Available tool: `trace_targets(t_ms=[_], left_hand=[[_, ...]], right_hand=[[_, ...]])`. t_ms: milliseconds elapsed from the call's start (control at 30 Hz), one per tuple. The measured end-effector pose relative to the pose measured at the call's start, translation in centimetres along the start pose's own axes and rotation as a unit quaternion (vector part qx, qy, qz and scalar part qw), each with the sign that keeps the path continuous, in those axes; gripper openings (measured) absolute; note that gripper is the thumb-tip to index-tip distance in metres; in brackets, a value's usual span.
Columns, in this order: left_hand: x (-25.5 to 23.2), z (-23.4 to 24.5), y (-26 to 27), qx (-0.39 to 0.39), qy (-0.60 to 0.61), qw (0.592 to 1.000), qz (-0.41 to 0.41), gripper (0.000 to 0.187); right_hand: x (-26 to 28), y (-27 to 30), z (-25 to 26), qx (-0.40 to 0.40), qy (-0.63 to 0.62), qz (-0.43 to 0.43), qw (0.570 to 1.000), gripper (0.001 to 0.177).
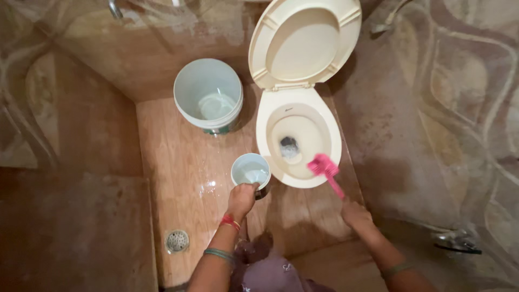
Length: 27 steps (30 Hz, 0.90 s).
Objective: The person cleans a toilet bowl by repeatedly scooping water from a bucket with a small cup and pouring it into the bowl while scrubbing with a pink toilet brush. The person continues this cycle of pouring and scrubbing for the duration of the clip.
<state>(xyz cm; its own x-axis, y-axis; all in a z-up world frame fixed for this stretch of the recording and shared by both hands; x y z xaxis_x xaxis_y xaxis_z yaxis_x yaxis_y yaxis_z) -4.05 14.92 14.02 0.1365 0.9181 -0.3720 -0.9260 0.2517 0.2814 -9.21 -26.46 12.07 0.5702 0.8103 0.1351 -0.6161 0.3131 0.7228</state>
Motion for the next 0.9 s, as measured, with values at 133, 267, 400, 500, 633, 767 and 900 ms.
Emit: trace_targets(t_ms=[133, 267, 400, 500, 633, 767, 900], left_hand=[[-1.2, 4.6, -2.0, -0.045, 0.006, 0.998, -0.035, 0.030], [-3.1, 8.1, -2.4, -0.013, 0.025, 0.999, -0.039, 0.022], [-5.0, 10.9, -2.4, -0.025, 0.047, 0.998, -0.042, 0.022], [-5.4, 11.6, -2.6, -0.007, 0.047, 0.998, -0.032, 0.021], [-4.9, 10.9, -3.7, -0.005, 0.035, 0.998, -0.044, 0.022], [-3.7, 8.8, -3.4, -0.028, 0.018, 0.998, -0.060, 0.019], [-2.7, 8.9, -2.7, -0.055, -0.001, 0.998, -0.043, 0.018]], right_hand=[[1.9, 1.9, 1.6, -0.101, 0.044, -0.021, 0.994, 0.052], [2.1, 4.1, 0.7, -0.065, 0.014, -0.047, 0.997, 0.046], [2.7, 6.4, -2.0, -0.037, 0.006, -0.094, 0.995, 0.050], [3.7, 6.5, -2.0, -0.069, 0.017, -0.055, 0.996, 0.050], [5.0, 4.6, 0.1, -0.032, 0.005, -0.002, 0.999, 0.047], [5.6, 3.2, 0.5, 0.027, -0.098, 0.003, 0.995, 0.043], [6.1, 1.7, 1.8, -0.010, -0.045, 0.027, 0.999, 0.040]])
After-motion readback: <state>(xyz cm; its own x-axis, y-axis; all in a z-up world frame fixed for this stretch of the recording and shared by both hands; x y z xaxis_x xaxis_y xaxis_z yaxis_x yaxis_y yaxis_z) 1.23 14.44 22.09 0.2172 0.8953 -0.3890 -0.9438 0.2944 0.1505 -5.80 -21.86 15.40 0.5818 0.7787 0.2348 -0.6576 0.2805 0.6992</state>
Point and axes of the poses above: each hand's wrist, its own y-axis away from the middle knuckle, its own z-axis out of the back of the hand, x = y × z, the point moved 2 cm from there along -y, towards the middle knuckle, and after that the axes turned 11 degrees about -y, right-handed, at the moved point
